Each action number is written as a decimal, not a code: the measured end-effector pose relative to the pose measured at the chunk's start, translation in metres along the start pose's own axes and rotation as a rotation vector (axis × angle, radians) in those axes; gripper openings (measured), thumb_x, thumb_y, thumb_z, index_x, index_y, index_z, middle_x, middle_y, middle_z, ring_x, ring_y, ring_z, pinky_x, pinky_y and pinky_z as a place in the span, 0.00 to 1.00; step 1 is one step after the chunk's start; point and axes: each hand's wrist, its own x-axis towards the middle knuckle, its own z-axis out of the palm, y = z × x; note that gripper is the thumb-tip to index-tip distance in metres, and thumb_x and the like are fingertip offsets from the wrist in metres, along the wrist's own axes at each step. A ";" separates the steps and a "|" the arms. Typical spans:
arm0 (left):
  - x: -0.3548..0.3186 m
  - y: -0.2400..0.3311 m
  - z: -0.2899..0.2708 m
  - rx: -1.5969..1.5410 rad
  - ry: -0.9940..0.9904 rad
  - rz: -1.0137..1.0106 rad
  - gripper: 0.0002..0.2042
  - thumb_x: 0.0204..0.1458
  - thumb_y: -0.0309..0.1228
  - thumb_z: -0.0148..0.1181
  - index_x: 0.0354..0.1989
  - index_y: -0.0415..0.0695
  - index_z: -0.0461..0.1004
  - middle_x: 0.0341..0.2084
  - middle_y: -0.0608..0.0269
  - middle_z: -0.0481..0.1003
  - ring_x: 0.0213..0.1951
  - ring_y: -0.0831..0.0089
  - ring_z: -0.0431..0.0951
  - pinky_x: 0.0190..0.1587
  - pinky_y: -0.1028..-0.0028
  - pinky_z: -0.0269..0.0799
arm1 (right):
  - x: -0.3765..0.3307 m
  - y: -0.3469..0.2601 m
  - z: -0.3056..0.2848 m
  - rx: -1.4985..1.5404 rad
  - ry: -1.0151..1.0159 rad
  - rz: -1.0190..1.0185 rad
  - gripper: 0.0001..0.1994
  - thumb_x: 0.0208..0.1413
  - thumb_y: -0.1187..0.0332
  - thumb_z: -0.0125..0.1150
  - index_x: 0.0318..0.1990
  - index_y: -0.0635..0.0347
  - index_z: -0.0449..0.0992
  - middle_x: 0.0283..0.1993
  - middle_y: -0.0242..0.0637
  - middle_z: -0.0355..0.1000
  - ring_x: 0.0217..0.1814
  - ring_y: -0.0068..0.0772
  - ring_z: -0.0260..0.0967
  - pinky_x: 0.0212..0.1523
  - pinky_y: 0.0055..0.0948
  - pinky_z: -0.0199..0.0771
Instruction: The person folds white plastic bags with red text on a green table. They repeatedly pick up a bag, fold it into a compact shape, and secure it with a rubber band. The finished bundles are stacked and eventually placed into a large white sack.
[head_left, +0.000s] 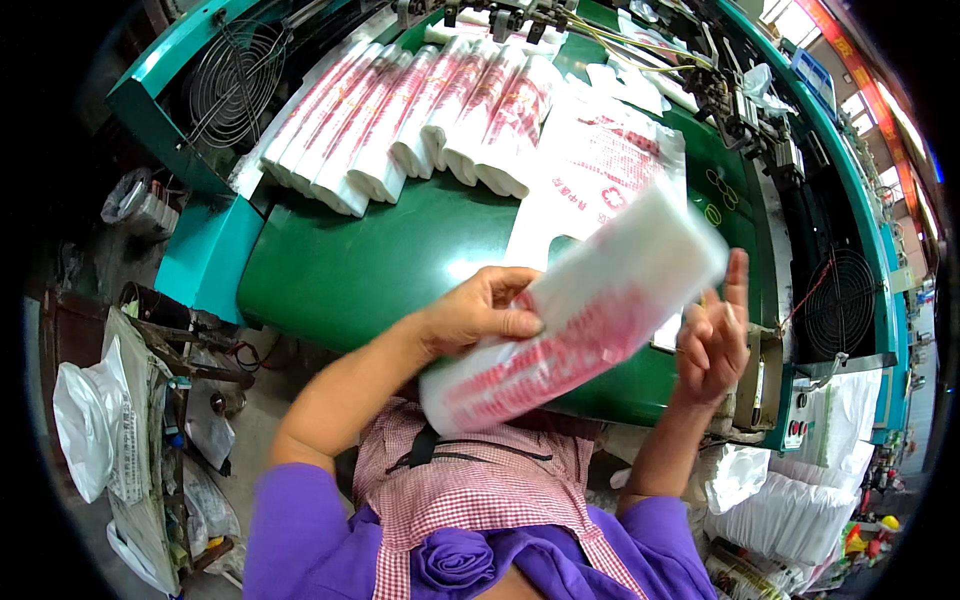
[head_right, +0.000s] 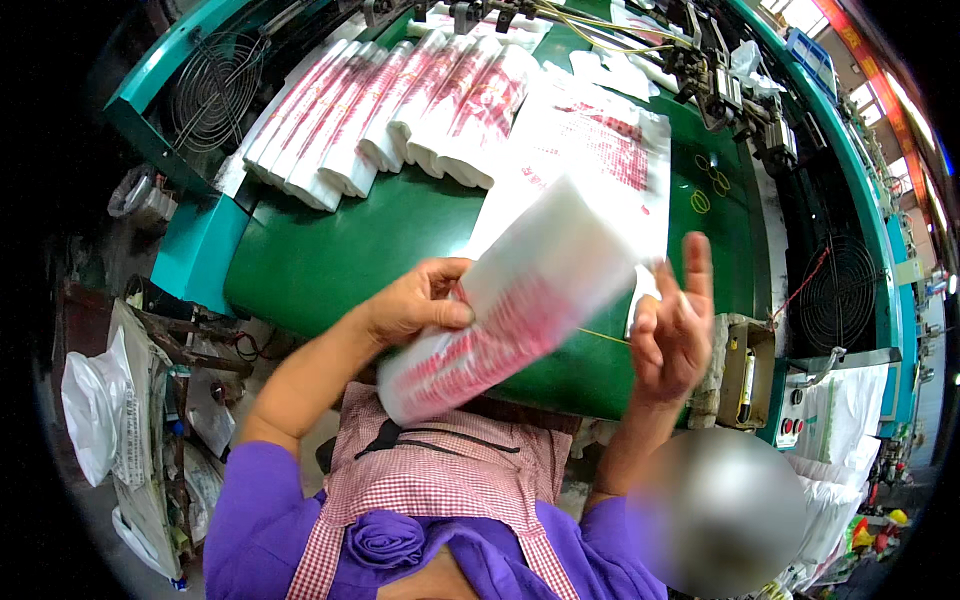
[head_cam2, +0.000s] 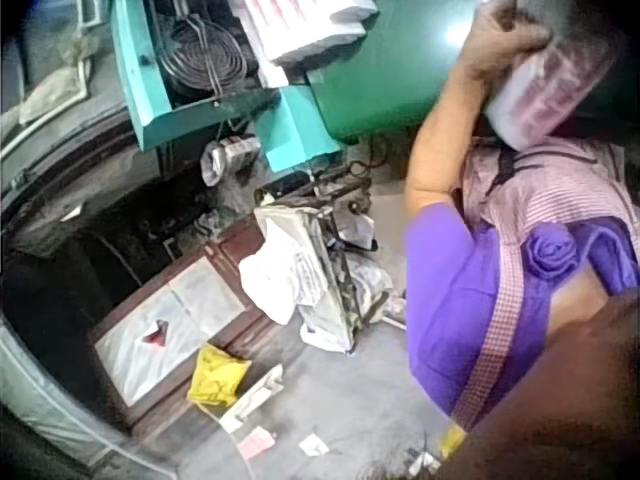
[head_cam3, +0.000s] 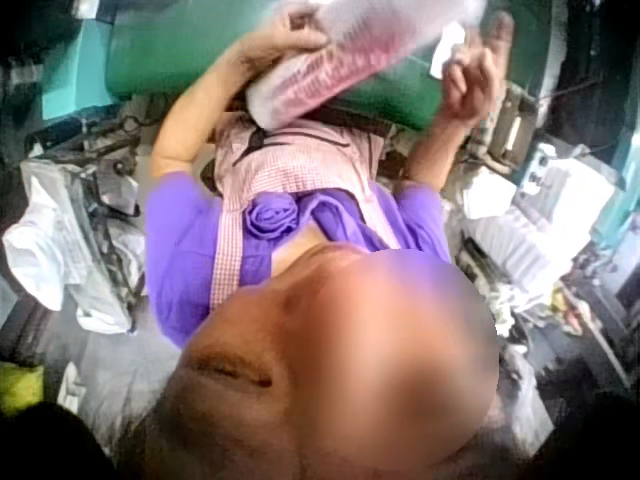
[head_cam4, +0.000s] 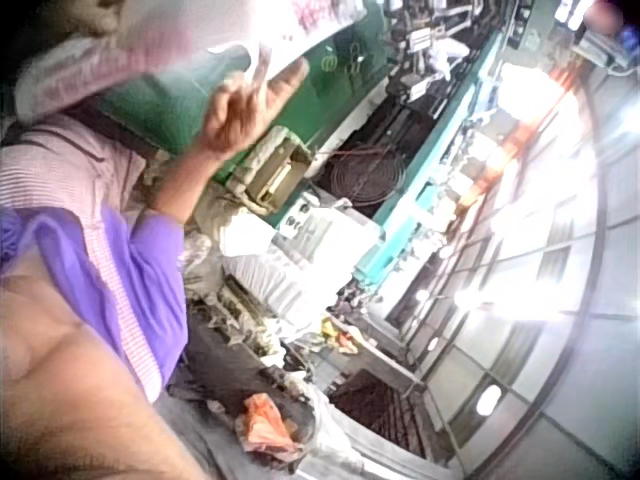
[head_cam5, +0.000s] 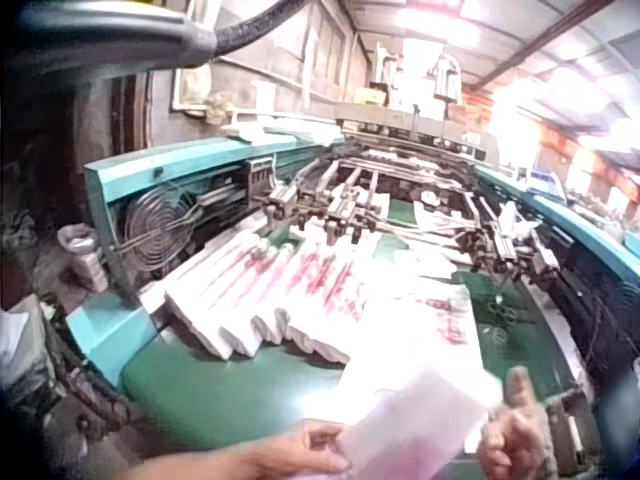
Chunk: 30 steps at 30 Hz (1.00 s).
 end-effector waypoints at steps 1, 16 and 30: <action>-0.003 0.007 -0.008 0.251 -0.029 -0.029 0.27 0.47 0.26 0.65 0.58 0.40 0.65 0.46 0.61 0.74 0.44 0.74 0.75 0.51 0.73 0.70 | -0.006 -0.004 0.014 -0.202 -0.050 -0.017 0.28 0.57 0.76 0.49 0.66 0.57 0.54 0.62 0.65 0.57 0.28 0.29 0.73 0.19 0.20 0.72; 0.064 0.060 -0.101 1.192 0.692 0.543 0.17 0.49 0.31 0.61 0.47 0.41 0.72 0.47 0.54 0.73 0.51 0.61 0.72 0.56 0.64 0.64 | 0.119 0.107 -0.033 -0.923 0.208 0.184 0.26 0.43 0.72 0.66 0.51 0.69 0.66 0.42 0.41 0.73 0.37 0.31 0.72 0.41 0.28 0.73; 0.083 0.093 -0.189 1.723 0.948 -0.232 0.36 0.43 0.42 0.61 0.63 0.42 0.59 0.56 0.42 0.63 0.55 0.49 0.67 0.56 0.57 0.65 | 0.251 0.228 -0.046 -1.299 -0.019 0.081 0.31 0.56 0.55 0.57 0.60 0.69 0.59 0.52 0.56 0.69 0.54 0.47 0.68 0.58 0.34 0.62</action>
